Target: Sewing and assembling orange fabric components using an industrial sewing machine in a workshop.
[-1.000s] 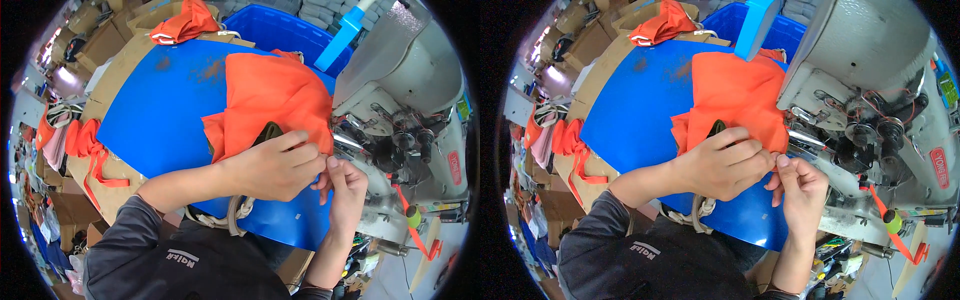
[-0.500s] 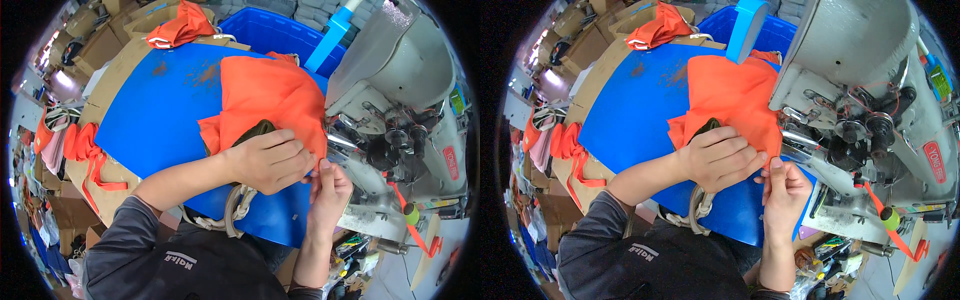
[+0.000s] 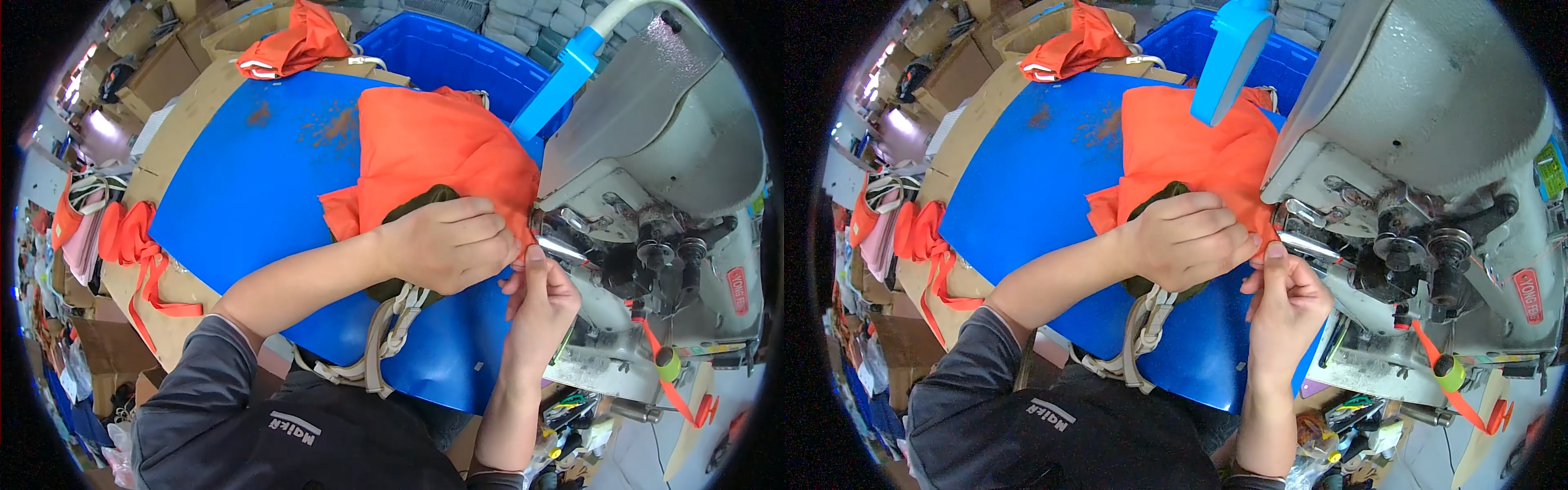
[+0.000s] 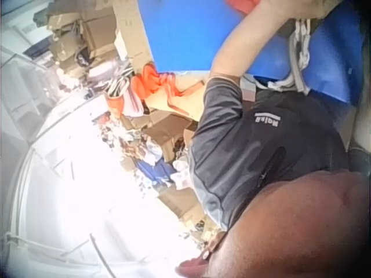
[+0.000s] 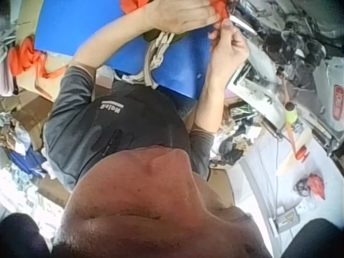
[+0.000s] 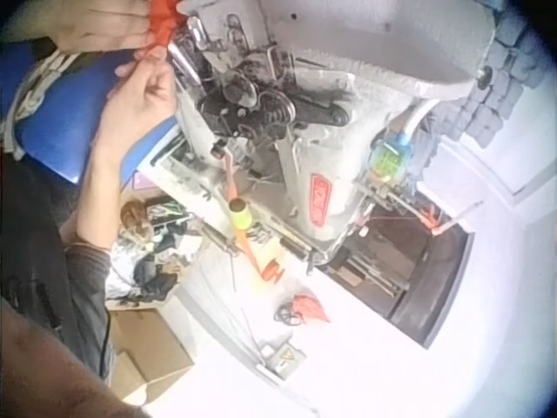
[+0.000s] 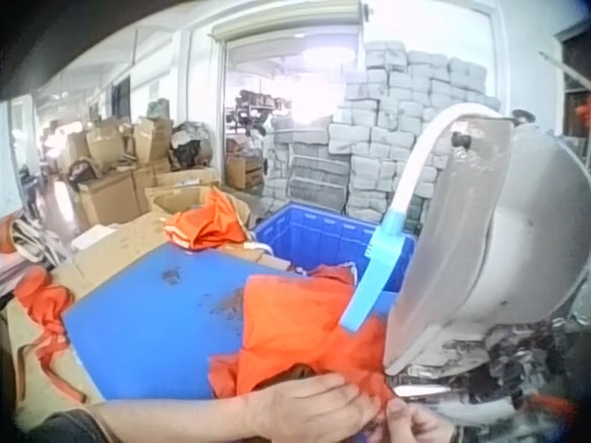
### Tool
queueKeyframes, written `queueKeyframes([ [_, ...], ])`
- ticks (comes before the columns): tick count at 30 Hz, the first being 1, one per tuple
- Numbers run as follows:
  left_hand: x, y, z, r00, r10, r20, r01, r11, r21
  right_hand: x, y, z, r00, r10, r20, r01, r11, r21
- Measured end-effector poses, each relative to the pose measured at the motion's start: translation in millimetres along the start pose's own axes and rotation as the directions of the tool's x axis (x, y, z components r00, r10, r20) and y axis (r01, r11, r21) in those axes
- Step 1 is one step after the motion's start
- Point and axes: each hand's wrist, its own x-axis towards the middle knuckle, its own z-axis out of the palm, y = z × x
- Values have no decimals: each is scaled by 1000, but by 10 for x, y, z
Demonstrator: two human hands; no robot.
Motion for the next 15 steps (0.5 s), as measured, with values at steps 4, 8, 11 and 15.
queueKeyframes([
  [4,59,-73,17,999,-34,25,35,998,-43,23,-6,-9,1000,-10,-4,9,1000,-27],
  [8,40,-107,48,999,-39,6,39,999,-10,-51,-65,-173,994,63,90,-56,995,-77],
  [11,23,-135,117,999,-26,-35,27,1000,10,-267,-279,-518,961,-274,-42,233,882,-410],
  [15,37,-128,146,998,-30,-51,29,999,-17,-207,-903,-1557,112,-980,-164,296,190,-936],
])
